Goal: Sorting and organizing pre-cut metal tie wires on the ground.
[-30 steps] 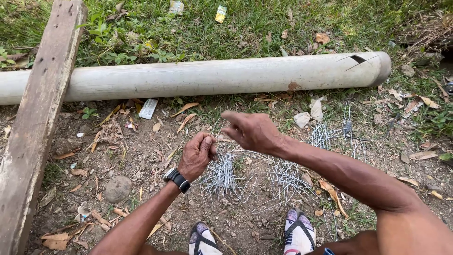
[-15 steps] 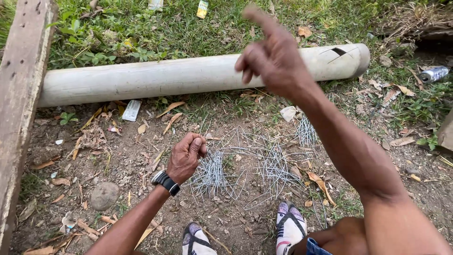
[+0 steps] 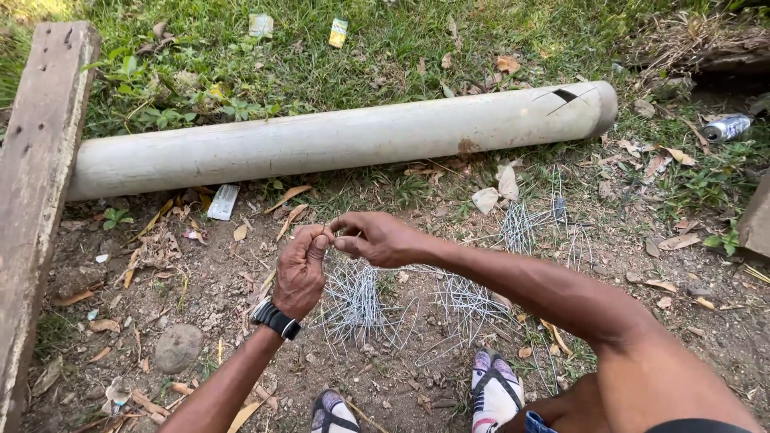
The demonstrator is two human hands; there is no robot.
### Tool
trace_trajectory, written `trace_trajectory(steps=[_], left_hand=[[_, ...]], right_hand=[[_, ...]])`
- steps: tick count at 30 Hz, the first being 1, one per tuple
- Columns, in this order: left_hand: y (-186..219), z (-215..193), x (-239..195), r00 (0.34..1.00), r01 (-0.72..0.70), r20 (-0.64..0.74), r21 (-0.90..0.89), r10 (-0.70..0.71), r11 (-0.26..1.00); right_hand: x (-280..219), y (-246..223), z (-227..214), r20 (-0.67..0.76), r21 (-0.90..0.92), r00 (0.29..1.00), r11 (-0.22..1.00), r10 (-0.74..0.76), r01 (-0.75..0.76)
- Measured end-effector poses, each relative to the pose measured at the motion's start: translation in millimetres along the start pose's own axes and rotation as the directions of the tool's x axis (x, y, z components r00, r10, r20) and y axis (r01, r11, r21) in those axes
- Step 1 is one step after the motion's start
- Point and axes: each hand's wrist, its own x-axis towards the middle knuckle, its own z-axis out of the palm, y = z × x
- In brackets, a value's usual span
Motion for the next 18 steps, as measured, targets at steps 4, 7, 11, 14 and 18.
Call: trace_trajectory(steps=[4,7,11,14,18], left_hand=[[6,-7,3,1.0,-0.007,-0.017,0.016,0.007,1.0],[17,-10,6,0.998,-0.048,-0.031,0.004,0.048,0.999],[39,-10,7,0.996,0.083,0.052,-0.084,-0.079,0.993],[36,-4,2,0.958,0.24,0.207,-0.199,-0.198,0.95],[50,-10,3,0.921,0.334,0.307,-0.311,-0.239,0.89]], right_hand=[[25,32,8,-0.042,0.039,0.994,0.994,-0.096,0.098],[26,39,7,-0.1,0.024,0.967,0.971,-0.233,0.236],[10,24,8,-0.164,-0.032,0.935,0.949,-0.314,0.313],[6,18,8,-0.196,-0.068,0.912,0.933,-0.36,0.353],[5,15,5,-0.201,0.028,0.928,0.945,-0.314,0.325]])
